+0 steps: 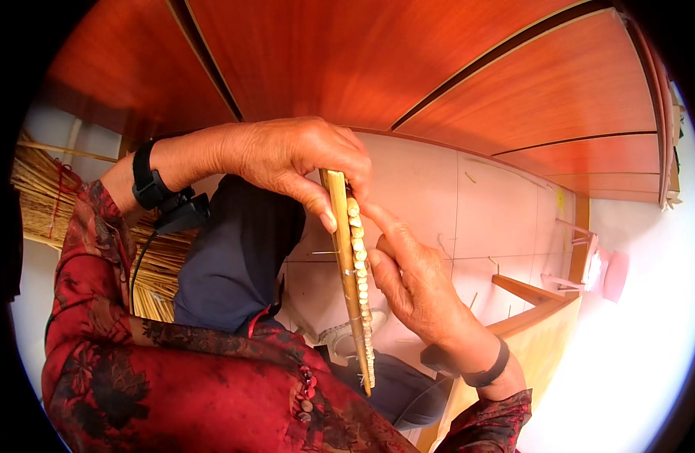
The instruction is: The person is using a needle and thread to sew along the edge of a bamboo mat, joining individual bamboo slats together by weaving the thread through pre-drilled holes in the slats.
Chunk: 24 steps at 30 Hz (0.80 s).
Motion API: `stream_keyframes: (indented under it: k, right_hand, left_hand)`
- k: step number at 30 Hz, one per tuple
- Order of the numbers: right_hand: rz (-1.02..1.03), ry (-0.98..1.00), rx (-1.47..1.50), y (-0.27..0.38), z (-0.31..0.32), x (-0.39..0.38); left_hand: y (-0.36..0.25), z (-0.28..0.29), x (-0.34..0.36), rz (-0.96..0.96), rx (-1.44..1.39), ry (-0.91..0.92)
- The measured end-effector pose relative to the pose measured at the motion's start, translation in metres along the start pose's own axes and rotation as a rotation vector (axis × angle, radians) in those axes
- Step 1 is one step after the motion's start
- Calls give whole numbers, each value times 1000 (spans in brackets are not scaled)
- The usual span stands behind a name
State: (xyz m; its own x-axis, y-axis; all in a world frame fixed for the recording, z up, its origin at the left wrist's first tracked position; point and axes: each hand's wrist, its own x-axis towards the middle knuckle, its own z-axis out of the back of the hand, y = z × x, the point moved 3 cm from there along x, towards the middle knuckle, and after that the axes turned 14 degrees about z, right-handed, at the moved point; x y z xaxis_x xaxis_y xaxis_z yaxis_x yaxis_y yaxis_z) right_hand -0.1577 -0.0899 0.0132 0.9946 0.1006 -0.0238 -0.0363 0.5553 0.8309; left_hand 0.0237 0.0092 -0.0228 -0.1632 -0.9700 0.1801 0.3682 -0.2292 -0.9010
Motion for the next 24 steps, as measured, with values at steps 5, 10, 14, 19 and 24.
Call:
stream_keyframes:
  k: [5,10,14,19,24]
  right_hand:
    - [67,-70,-48,8,-12,8]
    - [69,-166,-207,13,-21,20]
    - [72,-232,-382,3,3,19]
    - [438,-425,-1005,9,16,4]
    - [496,-448,-1149,14,26,-15]
  left_hand:
    - [2,1,-8,-42,4,-23]
    - [3,8,-15,18,25,-29]
    - [10,10,0,160,-50,-109]
    - [7,5,21,233,-97,-212]
    - [-16,-9,42,247,53,-241]
